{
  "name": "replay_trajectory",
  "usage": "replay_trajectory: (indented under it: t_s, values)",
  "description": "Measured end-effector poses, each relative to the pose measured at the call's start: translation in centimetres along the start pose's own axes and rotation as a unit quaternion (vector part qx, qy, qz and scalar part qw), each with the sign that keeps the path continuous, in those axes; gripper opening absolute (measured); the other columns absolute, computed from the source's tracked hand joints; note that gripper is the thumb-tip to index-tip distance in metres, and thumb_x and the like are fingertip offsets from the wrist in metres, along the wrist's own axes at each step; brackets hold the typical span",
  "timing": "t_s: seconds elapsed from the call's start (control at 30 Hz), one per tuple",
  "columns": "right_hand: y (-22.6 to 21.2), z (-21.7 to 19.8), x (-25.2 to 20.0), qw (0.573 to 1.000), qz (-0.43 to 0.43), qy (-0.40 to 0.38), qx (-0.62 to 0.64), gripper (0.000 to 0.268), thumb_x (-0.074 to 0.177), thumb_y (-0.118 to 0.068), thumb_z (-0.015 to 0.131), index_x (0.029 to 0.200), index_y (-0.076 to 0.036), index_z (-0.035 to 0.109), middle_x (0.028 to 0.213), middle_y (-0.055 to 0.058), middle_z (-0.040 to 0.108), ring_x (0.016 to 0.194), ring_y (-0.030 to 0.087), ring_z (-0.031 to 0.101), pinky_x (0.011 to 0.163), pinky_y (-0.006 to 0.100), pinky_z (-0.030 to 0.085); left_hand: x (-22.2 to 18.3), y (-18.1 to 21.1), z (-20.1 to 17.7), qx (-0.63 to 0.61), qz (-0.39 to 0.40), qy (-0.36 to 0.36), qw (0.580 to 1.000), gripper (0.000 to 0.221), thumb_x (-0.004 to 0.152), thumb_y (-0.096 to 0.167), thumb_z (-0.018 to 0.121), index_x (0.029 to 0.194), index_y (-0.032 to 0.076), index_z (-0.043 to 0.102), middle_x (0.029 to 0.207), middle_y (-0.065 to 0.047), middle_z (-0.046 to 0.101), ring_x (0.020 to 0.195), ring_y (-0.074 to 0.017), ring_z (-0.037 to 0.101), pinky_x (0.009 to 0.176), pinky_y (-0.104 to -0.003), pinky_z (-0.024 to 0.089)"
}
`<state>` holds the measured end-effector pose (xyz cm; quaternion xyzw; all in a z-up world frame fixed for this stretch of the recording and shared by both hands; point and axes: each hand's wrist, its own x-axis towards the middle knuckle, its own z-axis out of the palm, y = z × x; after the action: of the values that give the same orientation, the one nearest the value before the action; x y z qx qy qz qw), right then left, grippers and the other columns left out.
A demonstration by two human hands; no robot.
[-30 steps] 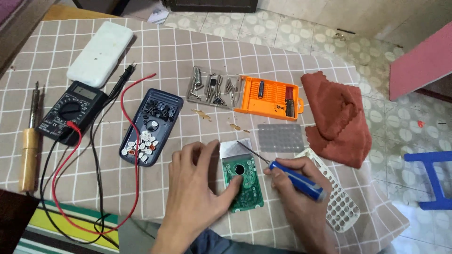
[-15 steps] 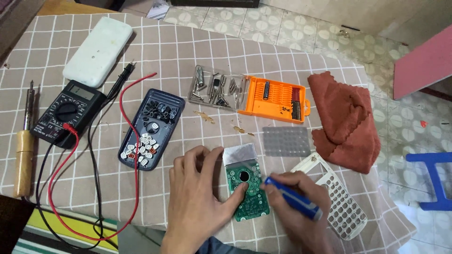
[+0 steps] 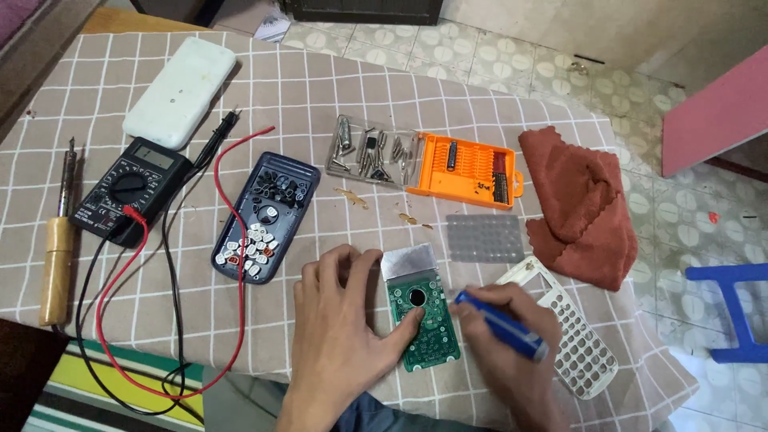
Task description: Disassembling a digital calculator using a screwdriver to separate the circuit board and screen.
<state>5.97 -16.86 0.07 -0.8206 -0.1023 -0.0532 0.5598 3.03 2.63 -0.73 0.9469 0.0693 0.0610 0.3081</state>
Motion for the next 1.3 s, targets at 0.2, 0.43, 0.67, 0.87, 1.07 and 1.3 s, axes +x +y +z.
replay_trajectory:
  t_s: [0.2,0.43,0.67,0.87,1.07,1.3]
  values:
    - [0.7,0.1,0.1,0.999,-0.043,-0.007,0.010,0.015,0.073,-0.011,0.076,0.084,-0.002,0.072,0.071,0.010,0.078,0.038,0.008,0.059,0.032,0.016,0.043,0.2,0.0,0.0,0.003,-0.003,-0.008,1.000,0.084,0.068,0.054,0.090,0.135,0.011,0.062,0.128,-0.014,0.048,0.109,-0.0323,0.045,0.088,-0.046,0.037]
    - [1.0,0.0,0.0,0.999,-0.015,0.003,-0.039,0.019,0.069,-0.010,0.079,0.086,-0.003,0.073,0.066,0.008,0.076,0.037,0.008,0.059,0.031,0.018,0.043,0.2,-0.1,0.1,0.005,-0.004,-0.009,1.000,0.085,0.068,0.055,0.090,0.135,0.010,0.062,0.128,-0.015,0.049,0.110,-0.0337,0.045,0.089,-0.047,0.037]
    - [1.1,0.0,0.2,1.000,-0.015,-0.011,-0.014,0.021,0.067,-0.006,0.081,0.085,-0.001,0.073,0.081,0.012,0.081,0.045,0.008,0.064,0.038,0.016,0.046,0.2,-0.2,0.2,0.007,-0.004,-0.009,1.000,0.084,0.068,0.054,0.090,0.135,0.011,0.062,0.128,-0.014,0.049,0.109,-0.0335,0.045,0.087,-0.046,0.037]
    - [0.7,0.1,0.2,0.998,-0.017,-0.046,0.026,0.015,0.071,-0.010,0.076,0.081,-0.002,0.071,0.074,0.014,0.079,0.038,0.009,0.060,0.030,0.015,0.046,0.3,-0.3,0.3,0.013,-0.005,-0.019,1.000,0.085,0.069,0.055,0.088,0.136,0.010,0.061,0.128,-0.015,0.048,0.110,-0.0338,0.044,0.089,-0.047,0.036]
    - [-0.3,-0.2,0.3,0.998,-0.014,-0.066,0.009,0.018,0.071,-0.015,0.078,0.084,-0.002,0.072,0.076,0.012,0.081,0.045,0.010,0.066,0.040,0.016,0.050,0.2,-0.1,0.1,0.004,-0.001,-0.007,1.000,0.084,0.069,0.053,0.089,0.135,0.011,0.062,0.127,-0.014,0.049,0.107,-0.0324,0.045,0.087,-0.046,0.036]
    - [1.1,0.1,0.2,1.000,-0.011,-0.006,0.016,0.017,0.069,-0.009,0.078,0.084,-0.001,0.075,0.076,0.011,0.078,0.047,0.011,0.063,0.042,0.019,0.049,0.4,-0.2,0.2,0.002,0.000,-0.004,1.000,0.084,0.068,0.054,0.089,0.135,0.011,0.062,0.127,-0.014,0.049,0.111,-0.0332,0.046,0.091,-0.047,0.036]
